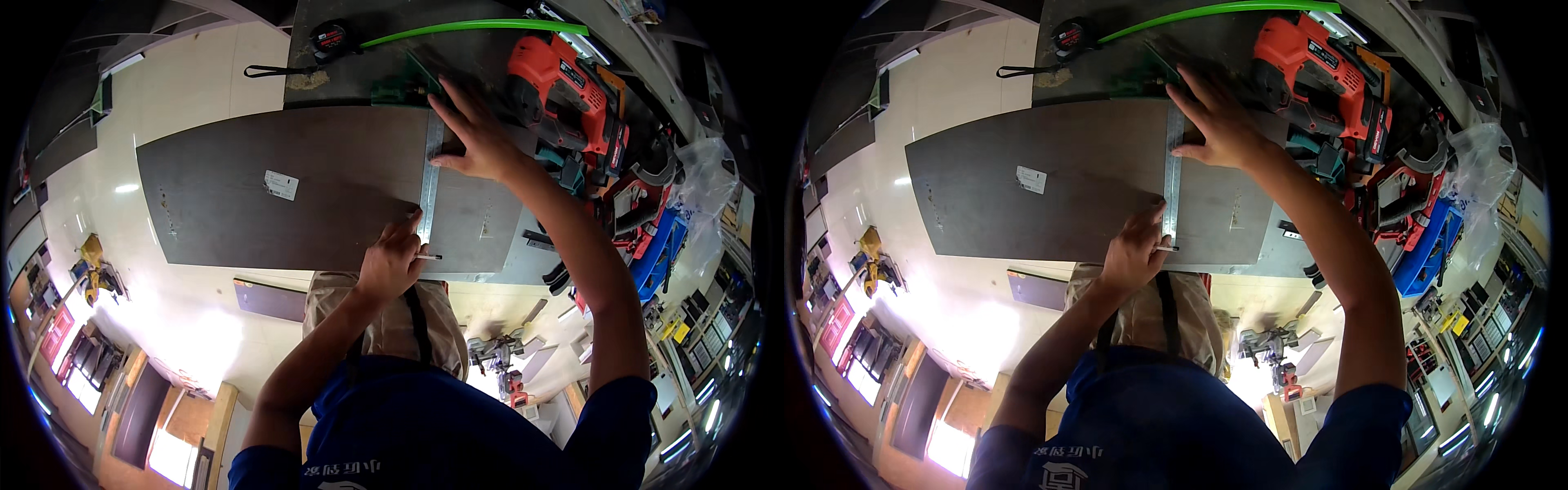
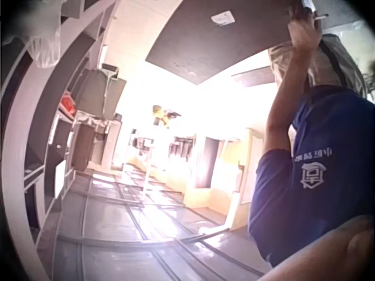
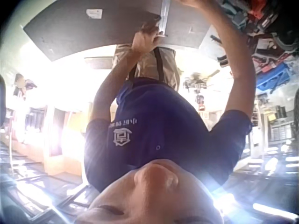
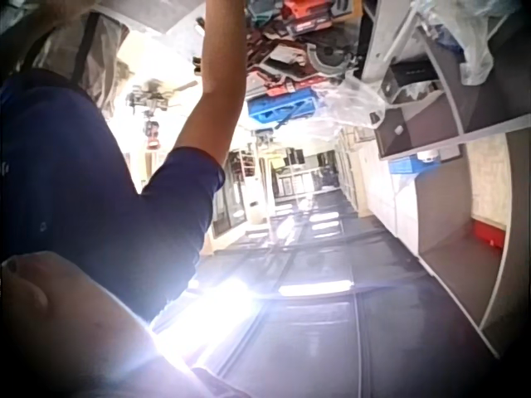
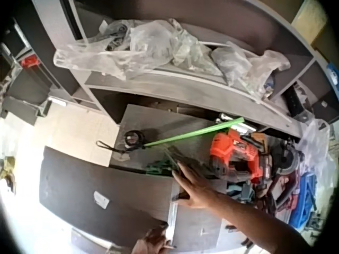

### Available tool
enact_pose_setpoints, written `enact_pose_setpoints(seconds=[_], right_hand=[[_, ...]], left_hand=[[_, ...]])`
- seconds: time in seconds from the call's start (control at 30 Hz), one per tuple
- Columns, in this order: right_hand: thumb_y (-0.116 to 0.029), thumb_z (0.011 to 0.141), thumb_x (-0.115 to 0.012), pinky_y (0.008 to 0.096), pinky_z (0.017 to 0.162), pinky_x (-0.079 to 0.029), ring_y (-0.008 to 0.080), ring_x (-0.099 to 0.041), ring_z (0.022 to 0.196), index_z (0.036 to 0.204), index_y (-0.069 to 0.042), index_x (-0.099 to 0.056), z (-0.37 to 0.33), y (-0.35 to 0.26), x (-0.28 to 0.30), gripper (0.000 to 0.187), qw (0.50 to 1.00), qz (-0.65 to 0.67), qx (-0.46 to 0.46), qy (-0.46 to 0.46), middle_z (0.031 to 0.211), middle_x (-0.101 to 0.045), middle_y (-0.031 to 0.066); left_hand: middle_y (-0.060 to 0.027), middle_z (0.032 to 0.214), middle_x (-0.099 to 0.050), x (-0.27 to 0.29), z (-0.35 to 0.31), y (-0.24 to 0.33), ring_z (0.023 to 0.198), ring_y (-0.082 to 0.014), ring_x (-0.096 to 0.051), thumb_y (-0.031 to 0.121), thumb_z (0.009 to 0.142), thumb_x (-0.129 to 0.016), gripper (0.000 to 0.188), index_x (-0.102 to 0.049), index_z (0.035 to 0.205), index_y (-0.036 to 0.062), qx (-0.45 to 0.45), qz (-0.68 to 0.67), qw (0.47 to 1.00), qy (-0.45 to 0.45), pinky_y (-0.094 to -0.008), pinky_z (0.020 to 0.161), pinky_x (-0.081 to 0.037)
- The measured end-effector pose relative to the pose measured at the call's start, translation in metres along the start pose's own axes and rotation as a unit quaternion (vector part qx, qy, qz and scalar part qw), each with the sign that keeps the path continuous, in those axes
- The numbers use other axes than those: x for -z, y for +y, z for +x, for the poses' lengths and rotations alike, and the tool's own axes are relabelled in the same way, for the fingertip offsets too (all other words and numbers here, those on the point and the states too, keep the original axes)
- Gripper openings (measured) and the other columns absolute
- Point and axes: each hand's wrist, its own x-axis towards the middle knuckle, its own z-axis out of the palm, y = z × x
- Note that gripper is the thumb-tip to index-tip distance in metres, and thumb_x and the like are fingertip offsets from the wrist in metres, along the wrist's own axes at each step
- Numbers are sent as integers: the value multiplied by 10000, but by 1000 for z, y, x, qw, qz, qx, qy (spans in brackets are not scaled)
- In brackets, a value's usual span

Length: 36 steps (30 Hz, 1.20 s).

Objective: The person measures a large flat board using a tape measure and a try square, then marks measurement points with a pencil. The person repositions the tools to mark additional lines on the board surface.

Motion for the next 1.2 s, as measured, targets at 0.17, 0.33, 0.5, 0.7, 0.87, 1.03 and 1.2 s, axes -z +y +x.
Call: enact_pose_setpoints(seconds=[0.17, 0.33, 0.5, 0.7, 0.87, 1.03, 1.2], right_hand=[[-409, 703, -856, 538, 1195, -217, 424, -234, 1466, 1518, -92, -362, -1, 2, -1, 1004, 1000, 12, 4, 9, 1621, -180, 203], [-417, 720, -845, 505, 1184, -262, 404, -279, 1451, 1492, -61, -390, 0, -1, 3, 964, 1000, -24, 7, 9, 1599, -209, 234], [-427, 731, -833, 509, 1186, -256, 409, -273, 1452, 1493, -61, -390, -1, 2, -2, 954, 1000, 3, 4, 10, 1599, -207, 234], [-445, 713, -839, 547, 1184, -238, 432, -283, 1438, 1476, -56, -412, 1, 1, 1, 957, 1000, -19, 4, 11, 1587, -224, 242], [-456, 698, -846, 556, 1178, -247, 440, -295, 1426, 1453, -46, -435, 0, 1, 6, 952, 999, -31, 15, 26, 1576, -240, 248], [-458, 689, -851, 557, 1179, -242, 462, -270, 1436, 1469, -66, -427, 1, 3, 2, 971, 1000, -8, 8, 27, 1598, -224, 226], [-428, 664, -876, 548, 1164, -288, 437, -304, 1418, 1396, -39, -489, 3, -1, 7, 915, 999, -19, 4, 35, 1560, -264, 234]], left_hand=[[-175, 1355, -588, -2, -3, 1, 1042, -341, -620, 120, 816, -709, 222, -535, 725, 17, 2, 43, 999, -14, -419, 795, -558], [-148, 1373, -581, -10, -10, 3, 1128, -329, -584, 145, 802, -708, 203, -577, 710, 21, -43, 86, 995, -17, -439, 846, -535], [-152, 1373, -580, -16, -17, 7, 1169, -331, -561, 145, 793, -706, 192, -583, 702, 30, -38, 101, 994, -20, -443, 876, -517], [-170, 1387, -566, -14, -21, 9, 1126, -355, -576, 130, 780, -701, 162, -588, 724, 28, -41, 96, 994, -25, -460, 887, -503], [-158, 1040, -648, 9, 17, -5, 904, -258, -646, 131, 940, -594, 158, -597, 814, 35, 15, -251, 954, 162, -358, 766, -522], [-38, 687, -575, 60, 113, -39, 632, -88, -586, 220, 1041, -523, 284, -562, 862, 3, 152, -373, 911, 91, -263, 514, -433], [-44, 808, -642, 56, 161, -42, 646, -91, -607, 214, 1029, -557, 217, -607, 1038, 3, 163, -305, 935, 76, -216, 555, -462]])
